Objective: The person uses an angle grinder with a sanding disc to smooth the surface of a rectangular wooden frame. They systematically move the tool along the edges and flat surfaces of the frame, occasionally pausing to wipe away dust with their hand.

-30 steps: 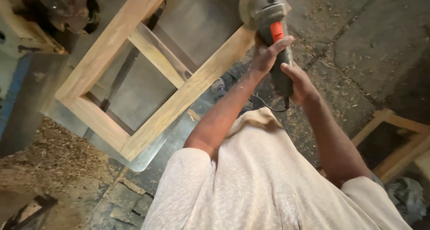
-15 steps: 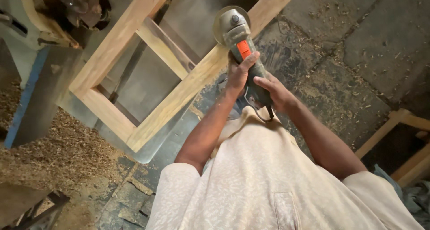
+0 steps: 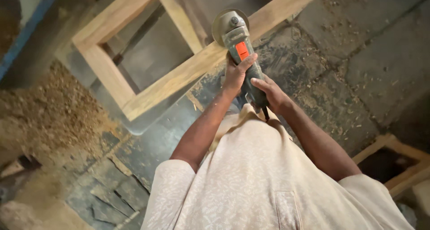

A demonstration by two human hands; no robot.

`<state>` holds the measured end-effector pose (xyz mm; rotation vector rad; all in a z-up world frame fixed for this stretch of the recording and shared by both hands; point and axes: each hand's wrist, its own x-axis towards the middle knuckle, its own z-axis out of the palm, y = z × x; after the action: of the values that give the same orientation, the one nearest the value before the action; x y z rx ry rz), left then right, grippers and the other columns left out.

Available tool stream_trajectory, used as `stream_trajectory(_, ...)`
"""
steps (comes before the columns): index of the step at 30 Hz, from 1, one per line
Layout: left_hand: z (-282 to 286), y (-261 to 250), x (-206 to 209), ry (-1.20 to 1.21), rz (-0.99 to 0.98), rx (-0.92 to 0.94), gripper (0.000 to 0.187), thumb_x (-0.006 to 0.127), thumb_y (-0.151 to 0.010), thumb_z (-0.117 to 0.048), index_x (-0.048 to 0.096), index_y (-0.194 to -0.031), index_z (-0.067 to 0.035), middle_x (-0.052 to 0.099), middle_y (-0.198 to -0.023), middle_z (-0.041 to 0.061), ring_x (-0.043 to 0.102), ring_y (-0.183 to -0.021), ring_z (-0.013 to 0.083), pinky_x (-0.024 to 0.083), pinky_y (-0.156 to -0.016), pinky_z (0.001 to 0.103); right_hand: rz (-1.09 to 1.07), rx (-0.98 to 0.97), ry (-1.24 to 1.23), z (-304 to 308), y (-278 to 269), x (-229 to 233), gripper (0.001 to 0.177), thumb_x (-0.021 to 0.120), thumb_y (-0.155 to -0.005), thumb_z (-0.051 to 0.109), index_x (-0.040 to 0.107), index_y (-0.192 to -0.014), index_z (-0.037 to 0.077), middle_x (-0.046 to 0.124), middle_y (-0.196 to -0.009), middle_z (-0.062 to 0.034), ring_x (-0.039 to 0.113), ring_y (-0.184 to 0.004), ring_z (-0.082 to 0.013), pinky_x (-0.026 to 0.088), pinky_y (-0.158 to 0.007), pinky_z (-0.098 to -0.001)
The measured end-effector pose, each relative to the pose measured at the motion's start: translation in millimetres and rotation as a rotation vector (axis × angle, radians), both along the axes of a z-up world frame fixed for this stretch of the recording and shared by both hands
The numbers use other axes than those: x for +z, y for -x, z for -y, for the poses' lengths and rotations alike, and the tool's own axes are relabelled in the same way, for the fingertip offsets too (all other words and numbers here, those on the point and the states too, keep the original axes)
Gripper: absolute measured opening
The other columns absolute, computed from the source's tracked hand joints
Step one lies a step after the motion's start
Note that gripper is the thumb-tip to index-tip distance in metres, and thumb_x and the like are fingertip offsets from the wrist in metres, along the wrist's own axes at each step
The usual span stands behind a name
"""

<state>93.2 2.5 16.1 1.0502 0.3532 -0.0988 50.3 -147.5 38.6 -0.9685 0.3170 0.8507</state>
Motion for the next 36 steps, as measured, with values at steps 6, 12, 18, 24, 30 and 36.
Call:
stream_trajectory(6, -26, 24, -4, -0.006, -0.015, 0.098, 0.049, 0.087, -0.083, -0.015, 0.057, -0.119, 0.002, 0.065, -0.097, 0.006, 0.064, -0.081, 0.0153, 0.056, -0.071, 0.032, -0.011, 0.057, -0.031, -22, 12, -6, 0.047, 0.063, -0.099, 0.032, 0.05, -0.136, 0.006, 0.066, -0.104, -0.0078, 0.067, -0.083, -0.0173, 0.058, -0.066, -0.0319)
stream_trajectory(12, -61, 50, -4, 0.026, -0.039, 0.224, 0.072, 0.087, -0.08, -0.023, 0.044, -0.133, 0.001, 0.062, -0.106, 0.008, 0.064, -0.089, 0.0165, 0.059, -0.075, 0.034, 0.023, 0.26, 0.058, -51, 16, -5, 0.041, 0.059, -0.1, 0.036, 0.052, -0.127, 0.006, 0.066, -0.089, -0.0121, 0.065, -0.068, -0.0211, 0.053, -0.055, -0.035)
stream_trajectory(18, -104, 74, -14, 0.021, -0.03, 0.394, 0.083, 0.088, -0.077, -0.025, 0.038, -0.138, 0.003, 0.061, -0.112, 0.015, 0.065, -0.094, 0.0202, 0.059, -0.078, 0.036, -0.004, 0.386, 0.055, -93, 17, -17, 0.04, 0.058, -0.103, 0.034, 0.054, -0.128, 0.004, 0.065, -0.092, -0.0104, 0.065, -0.072, -0.0201, 0.056, -0.061, -0.0361)
stream_trajectory(24, -148, 100, -7, -0.047, -0.071, 0.518, 0.084, 0.088, -0.077, -0.029, 0.038, -0.136, 0.004, 0.06, -0.113, 0.017, 0.067, -0.092, 0.0196, 0.061, -0.073, 0.035, -0.07, 0.565, 0.092, -139, 17, -17, 0.04, 0.058, -0.101, 0.037, 0.052, -0.125, 0.005, 0.067, -0.09, -0.015, 0.067, -0.067, -0.0261, 0.057, -0.058, -0.0382)
stream_trajectory(30, -187, 120, -10, -0.035, -0.083, 0.575, 0.084, 0.086, -0.075, -0.029, 0.035, -0.134, 0.002, 0.06, -0.107, 0.018, 0.07, -0.084, 0.0234, 0.066, -0.07, 0.038, -0.036, 0.706, 0.1, -183, 16, -17, 0.052, 0.061, -0.099, 0.036, 0.043, -0.137, 0.005, 0.065, -0.094, -0.0152, 0.066, -0.068, -0.0232, 0.057, -0.057, -0.0379)
stream_trajectory(36, -220, 158, -4, -0.09, -0.071, 0.725, 0.065, 0.086, -0.085, -0.022, 0.051, -0.133, 0.003, 0.066, -0.108, 0.012, 0.068, -0.09, 0.0196, 0.06, -0.077, 0.035, 0.042, 0.911, 0.151, -228, 25, -8, 0.066, 0.066, -0.095, 0.038, 0.04, -0.146, 0.006, 0.064, -0.1, -0.0143, 0.065, -0.067, -0.0202, 0.057, -0.057, -0.0347)
